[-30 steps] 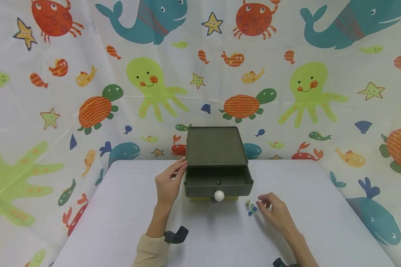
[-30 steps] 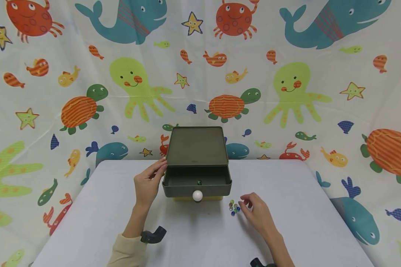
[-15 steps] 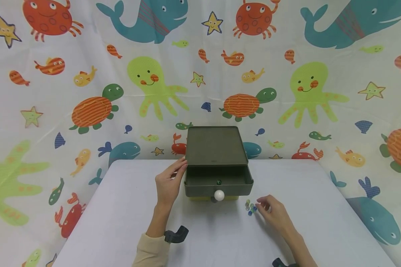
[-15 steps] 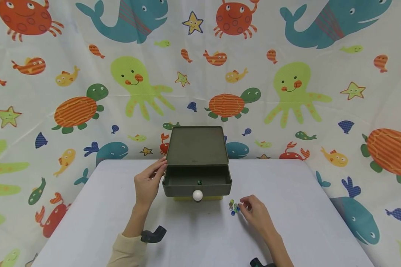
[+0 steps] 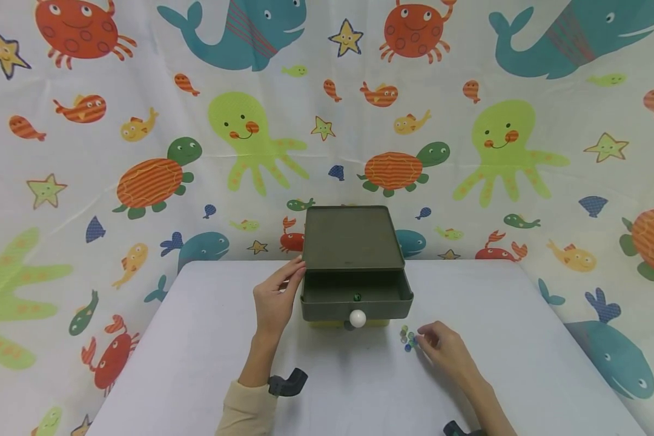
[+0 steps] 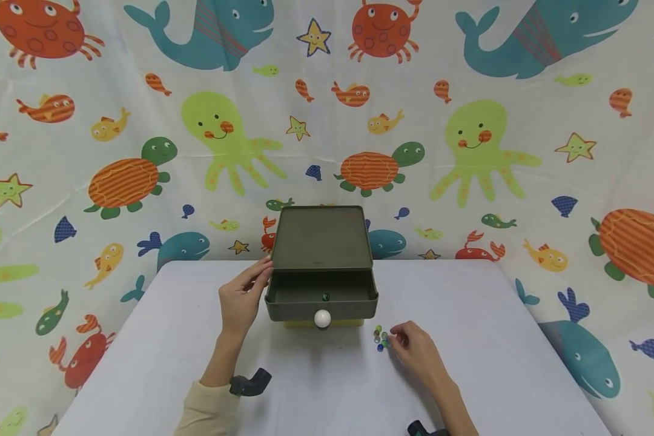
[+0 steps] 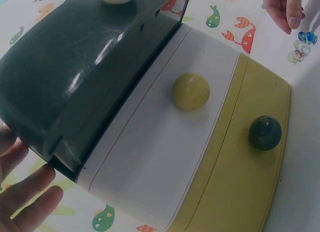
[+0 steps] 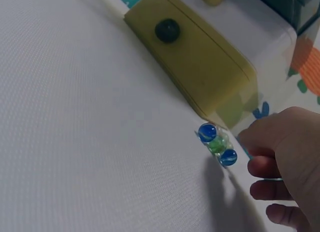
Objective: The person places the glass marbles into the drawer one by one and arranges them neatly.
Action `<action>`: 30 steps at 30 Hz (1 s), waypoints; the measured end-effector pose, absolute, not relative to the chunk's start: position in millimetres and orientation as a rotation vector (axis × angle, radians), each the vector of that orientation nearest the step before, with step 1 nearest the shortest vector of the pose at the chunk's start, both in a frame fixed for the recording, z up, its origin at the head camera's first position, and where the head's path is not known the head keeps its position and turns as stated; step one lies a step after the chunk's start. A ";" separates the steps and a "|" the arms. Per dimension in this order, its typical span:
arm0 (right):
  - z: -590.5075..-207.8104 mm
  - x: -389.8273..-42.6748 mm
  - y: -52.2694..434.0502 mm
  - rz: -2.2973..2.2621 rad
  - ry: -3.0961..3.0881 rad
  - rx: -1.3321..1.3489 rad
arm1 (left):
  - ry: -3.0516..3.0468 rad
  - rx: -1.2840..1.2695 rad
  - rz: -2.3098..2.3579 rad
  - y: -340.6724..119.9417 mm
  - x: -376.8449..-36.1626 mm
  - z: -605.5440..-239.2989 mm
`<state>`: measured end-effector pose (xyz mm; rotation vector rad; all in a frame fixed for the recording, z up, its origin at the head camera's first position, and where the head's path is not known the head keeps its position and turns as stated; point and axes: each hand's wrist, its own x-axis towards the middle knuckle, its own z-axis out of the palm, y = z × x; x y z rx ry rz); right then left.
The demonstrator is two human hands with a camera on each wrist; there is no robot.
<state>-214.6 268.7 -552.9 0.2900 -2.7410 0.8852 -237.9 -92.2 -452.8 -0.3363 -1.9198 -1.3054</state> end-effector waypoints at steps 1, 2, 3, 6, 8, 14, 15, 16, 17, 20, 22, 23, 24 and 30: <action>-552.6 -214.7 268.6 0.890 -2.761 0.277 | -1.921 -0.335 -1.307 -92.3 -237.8 -452.9; -552.6 -214.6 268.7 0.891 -2.776 0.268 | -1.923 -0.334 -1.309 -92.3 -237.9 -453.0; -552.8 -214.8 268.6 0.889 -2.793 0.258 | -1.925 -0.332 -1.310 -92.3 -238.0 -453.3; -553.4 -214.7 268.8 0.905 -2.826 0.239 | -1.923 -0.331 -1.319 -92.0 -238.7 -454.3; -553.8 -214.1 269.3 0.913 -2.848 0.228 | -1.918 -0.331 -1.325 -91.5 -239.0 -454.6; -554.8 -213.3 270.1 0.933 -2.896 0.210 | -1.925 -0.318 -1.327 -91.4 -238.3 -455.2; -555.0 -213.2 270.1 0.931 -2.899 0.211 | -1.927 -0.315 -1.326 -91.5 -238.1 -455.2; -554.9 -213.1 269.9 0.927 -2.901 0.210 | -1.928 -0.314 -1.326 -91.6 -237.8 -455.1; -555.0 -213.0 269.8 0.923 -2.903 0.209 | -1.929 -0.314 -1.326 -91.7 -237.7 -455.2; -555.4 -213.1 269.3 0.902 -2.905 0.208 | -1.922 -0.321 -1.321 -91.8 -237.8 -455.0; -555.3 -213.3 268.7 0.894 -2.904 0.207 | -1.916 -0.327 -1.316 -91.8 -238.2 -455.1; -555.0 -213.3 268.4 0.892 -2.902 0.209 | -1.914 -0.329 -1.315 -91.9 -238.4 -455.3; -554.7 -213.2 268.1 0.889 -2.902 0.210 | -1.912 -0.330 -1.314 -92.0 -238.7 -455.5; -553.2 -213.9 266.4 0.865 -2.918 0.204 | -1.912 -0.326 -1.320 -92.0 -238.4 -454.6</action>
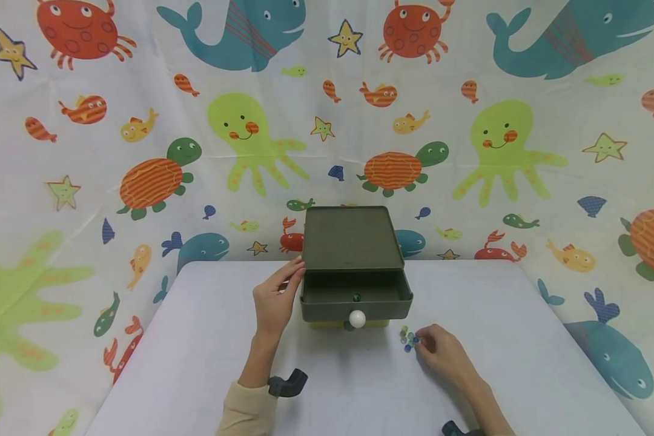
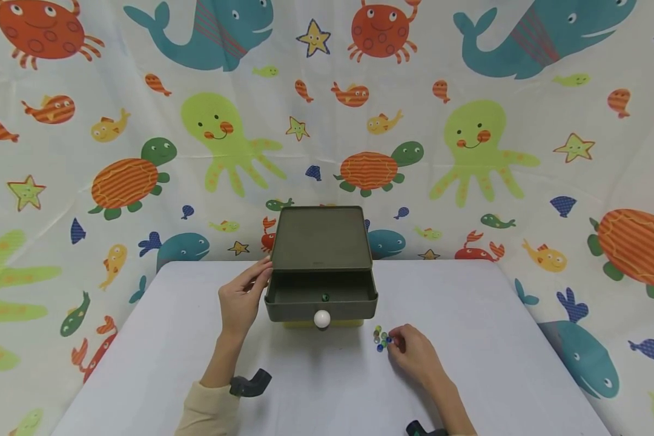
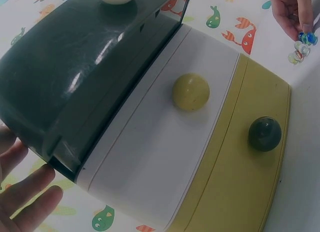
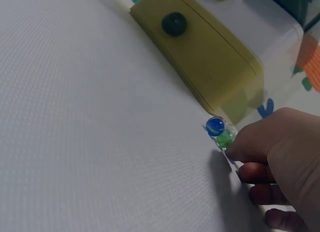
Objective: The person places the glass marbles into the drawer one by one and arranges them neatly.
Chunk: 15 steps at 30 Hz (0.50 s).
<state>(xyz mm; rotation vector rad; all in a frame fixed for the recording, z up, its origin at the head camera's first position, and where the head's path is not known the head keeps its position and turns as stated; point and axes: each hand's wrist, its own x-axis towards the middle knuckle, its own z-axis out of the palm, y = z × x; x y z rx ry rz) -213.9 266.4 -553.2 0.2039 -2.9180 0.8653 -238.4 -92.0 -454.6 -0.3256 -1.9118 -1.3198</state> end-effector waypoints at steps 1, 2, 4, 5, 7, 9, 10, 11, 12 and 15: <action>-553.2 -214.2 266.1 0.862 -2.922 0.200 | -1.912 -0.324 -1.321 -91.8 -238.3 -454.4; -553.3 -214.5 265.9 0.858 -2.928 0.194 | -1.912 -0.323 -1.323 -91.7 -238.1 -454.2; -553.4 -215.0 265.4 0.855 -2.935 0.186 | -1.911 -0.319 -1.329 -91.5 -238.3 -454.5; -553.4 -215.1 265.3 0.853 -2.939 0.182 | -1.910 -0.316 -1.332 -91.4 -238.3 -454.6; -553.5 -215.3 265.2 0.848 -2.946 0.176 | -1.913 -0.309 -1.333 -90.7 -237.8 -454.2; -553.4 -215.4 265.4 0.851 -2.945 0.175 | -1.912 -0.306 -1.335 -89.9 -237.4 -453.5; -553.1 -215.3 265.4 0.854 -2.943 0.176 | -1.911 -0.305 -1.334 -89.3 -237.2 -453.2; -552.8 -215.2 265.5 0.857 -2.941 0.178 | -1.911 -0.305 -1.332 -88.8 -236.9 -452.6; -552.7 -215.1 265.6 0.858 -2.938 0.180 | -1.910 -0.302 -1.328 -88.4 -236.9 -452.5; -552.9 -214.9 266.2 0.862 -2.934 0.184 | -1.911 -0.298 -1.321 -87.8 -236.8 -452.6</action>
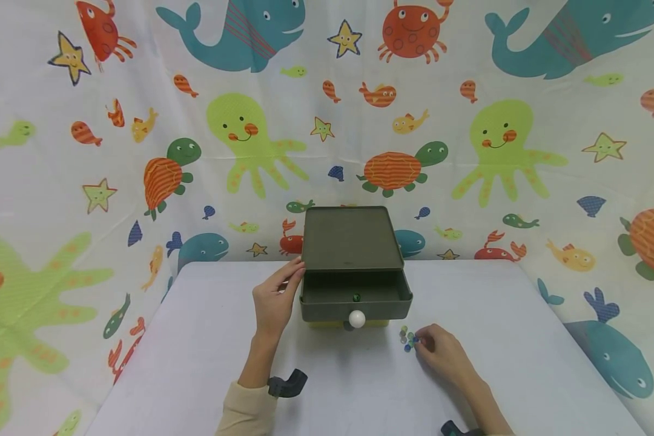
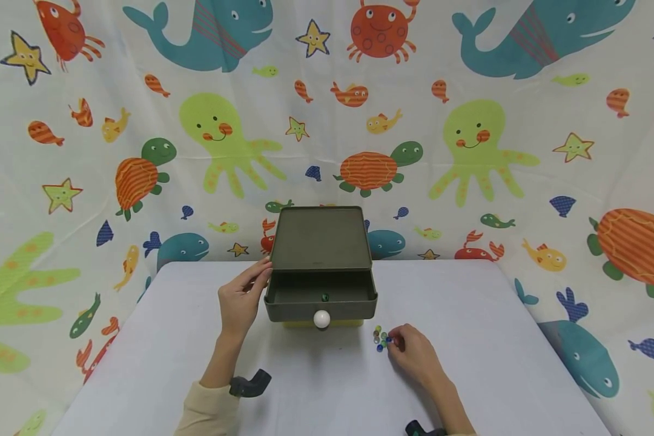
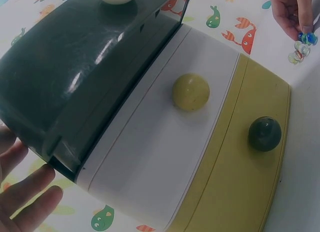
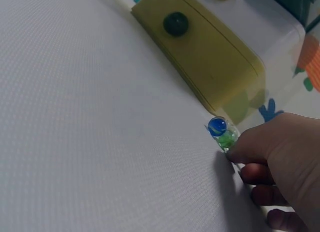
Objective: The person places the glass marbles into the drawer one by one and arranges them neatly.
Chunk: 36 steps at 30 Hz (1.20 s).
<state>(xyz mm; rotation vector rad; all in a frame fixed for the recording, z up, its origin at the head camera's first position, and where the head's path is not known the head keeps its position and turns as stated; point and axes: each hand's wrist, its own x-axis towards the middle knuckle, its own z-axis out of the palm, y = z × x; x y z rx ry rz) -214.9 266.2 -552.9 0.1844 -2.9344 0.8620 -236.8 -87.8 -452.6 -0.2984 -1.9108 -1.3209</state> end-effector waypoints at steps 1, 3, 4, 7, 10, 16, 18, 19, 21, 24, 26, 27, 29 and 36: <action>-553.0 -215.3 266.6 0.862 -2.935 0.186 | -1.912 -0.296 -1.321 -87.6 -236.9 -452.7; -553.2 -216.2 267.4 0.865 -2.934 0.188 | -1.915 -0.293 -1.324 -87.8 -237.5 -453.6; -553.3 -216.5 267.8 0.867 -2.934 0.189 | -1.915 -0.294 -1.327 -87.8 -237.8 -453.7; -553.7 -218.0 269.0 0.874 -2.929 0.195 | -1.911 -0.300 -1.326 -87.9 -239.1 -454.7; -554.5 -219.9 270.3 0.882 -2.923 0.201 | -1.907 -0.307 -1.316 -87.4 -240.0 -454.8; -556.2 -223.7 273.6 0.890 -2.922 0.212 | -1.915 -0.304 -1.318 -85.7 -240.7 -455.4; -556.6 -224.8 274.9 0.897 -2.917 0.222 | -1.919 -0.302 -1.315 -85.1 -240.9 -455.2; -556.7 -225.3 275.5 0.903 -2.915 0.225 | -1.920 -0.300 -1.314 -84.7 -241.1 -455.2; -556.6 -226.1 276.7 0.915 -2.912 0.227 | -1.922 -0.298 -1.312 -84.0 -241.6 -455.3; -556.5 -227.7 278.5 0.930 -2.916 0.225 | -1.916 -0.298 -1.316 -83.0 -242.7 -455.3; -556.4 -229.1 279.4 0.939 -2.921 0.220 | -1.915 -0.294 -1.317 -82.1 -243.3 -455.4; -556.5 -229.7 279.9 0.947 -2.921 0.219 | -1.913 -0.293 -1.319 -81.6 -243.4 -455.1; -556.1 -230.7 280.6 0.956 -2.919 0.220 | -1.913 -0.284 -1.315 -80.5 -243.7 -454.7; -555.6 -233.2 283.0 0.959 -2.893 0.238 | -1.913 -0.274 -1.309 -77.5 -245.5 -454.7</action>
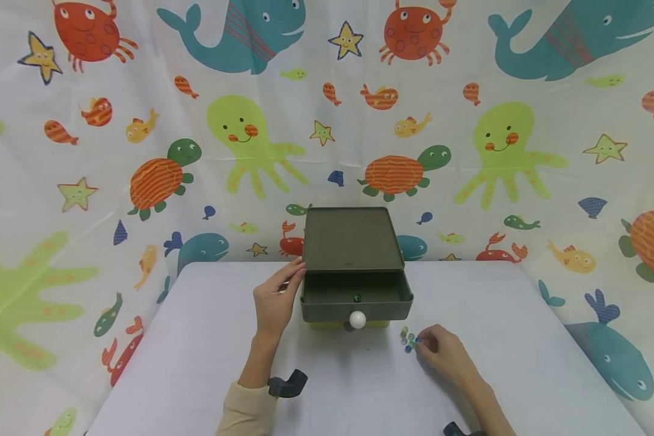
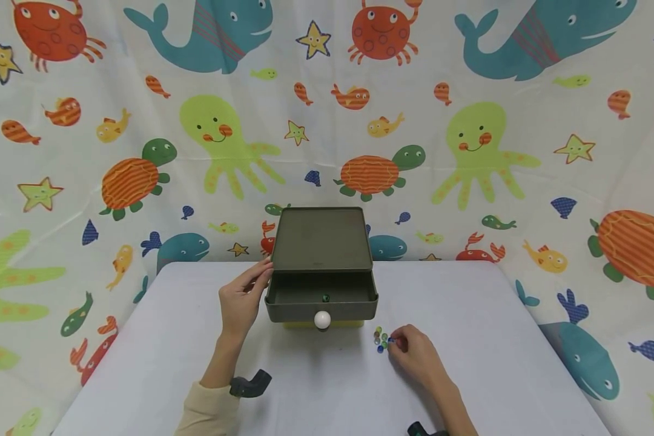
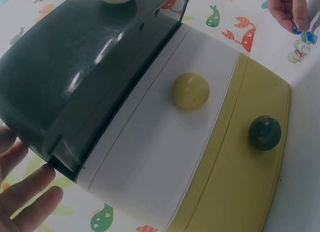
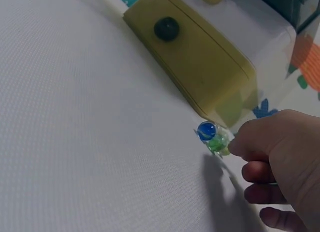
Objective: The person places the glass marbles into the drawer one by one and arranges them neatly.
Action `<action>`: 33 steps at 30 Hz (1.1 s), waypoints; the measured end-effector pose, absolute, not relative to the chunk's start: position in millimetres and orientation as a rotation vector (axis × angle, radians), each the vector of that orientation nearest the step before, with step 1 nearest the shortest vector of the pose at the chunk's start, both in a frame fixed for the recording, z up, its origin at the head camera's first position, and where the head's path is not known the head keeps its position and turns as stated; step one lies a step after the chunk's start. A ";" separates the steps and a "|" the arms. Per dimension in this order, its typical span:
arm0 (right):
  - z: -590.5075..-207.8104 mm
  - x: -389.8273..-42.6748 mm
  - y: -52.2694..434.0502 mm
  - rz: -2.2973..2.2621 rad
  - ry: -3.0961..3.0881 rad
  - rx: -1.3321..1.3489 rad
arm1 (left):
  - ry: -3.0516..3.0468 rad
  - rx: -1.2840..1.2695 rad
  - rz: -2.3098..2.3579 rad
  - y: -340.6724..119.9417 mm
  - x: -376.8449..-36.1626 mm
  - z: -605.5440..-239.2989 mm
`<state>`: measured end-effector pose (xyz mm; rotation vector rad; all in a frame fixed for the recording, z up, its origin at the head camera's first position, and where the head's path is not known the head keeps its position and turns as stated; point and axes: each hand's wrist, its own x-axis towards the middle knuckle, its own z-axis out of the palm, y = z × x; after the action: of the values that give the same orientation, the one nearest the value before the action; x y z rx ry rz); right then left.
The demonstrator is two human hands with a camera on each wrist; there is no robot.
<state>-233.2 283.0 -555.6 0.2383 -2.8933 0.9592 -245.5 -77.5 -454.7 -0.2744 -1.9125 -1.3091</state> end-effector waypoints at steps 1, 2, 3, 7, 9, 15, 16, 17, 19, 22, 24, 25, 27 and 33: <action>-555.6 -233.1 283.1 0.958 -2.889 0.240 | -1.914 -0.274 -1.306 -77.5 -245.6 -454.8; -555.6 -233.0 283.2 0.959 -2.884 0.243 | -1.915 -0.275 -1.305 -77.6 -245.4 -454.7; -555.3 -232.9 283.0 0.963 -2.879 0.245 | -1.915 -0.276 -1.305 -77.9 -245.3 -454.7; -554.6 -232.6 283.0 0.966 -2.853 0.264 | -1.912 -0.285 -1.306 -78.6 -244.9 -454.8; -554.1 -232.2 282.7 0.963 -2.829 0.278 | -1.911 -0.287 -1.308 -78.8 -245.1 -455.2; -552.9 -231.2 281.4 0.951 -2.728 0.330 | -1.914 -0.283 -1.304 -78.6 -245.0 -455.6; -552.3 -231.0 281.1 0.952 -2.716 0.338 | -1.916 -0.281 -1.303 -78.6 -244.8 -455.5; -551.7 -230.9 280.7 0.951 -2.705 0.344 | -1.918 -0.279 -1.304 -78.5 -244.4 -455.4; -550.4 -230.6 280.0 0.950 -2.692 0.355 | -1.919 -0.278 -1.307 -78.6 -244.1 -455.1; -548.3 -229.8 278.9 0.951 -2.673 0.370 | -1.918 -0.279 -1.311 -78.7 -243.6 -454.6; -547.3 -229.4 278.4 0.944 -2.650 0.386 | -1.918 -0.282 -1.310 -78.8 -243.6 -454.2; -547.1 -229.4 278.2 0.940 -2.638 0.391 | -1.918 -0.283 -1.309 -78.8 -243.5 -454.1; -546.5 -229.1 278.1 0.931 -2.603 0.412 | -1.914 -0.288 -1.308 -78.8 -243.5 -453.9; -543.9 -227.5 277.5 0.926 -2.564 0.426 | -1.906 -0.297 -1.309 -79.1 -244.4 -454.1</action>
<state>-227.5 277.5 -543.9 0.4260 -2.5637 0.9264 -244.4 -79.1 -454.1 -0.2969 -1.9057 -1.3092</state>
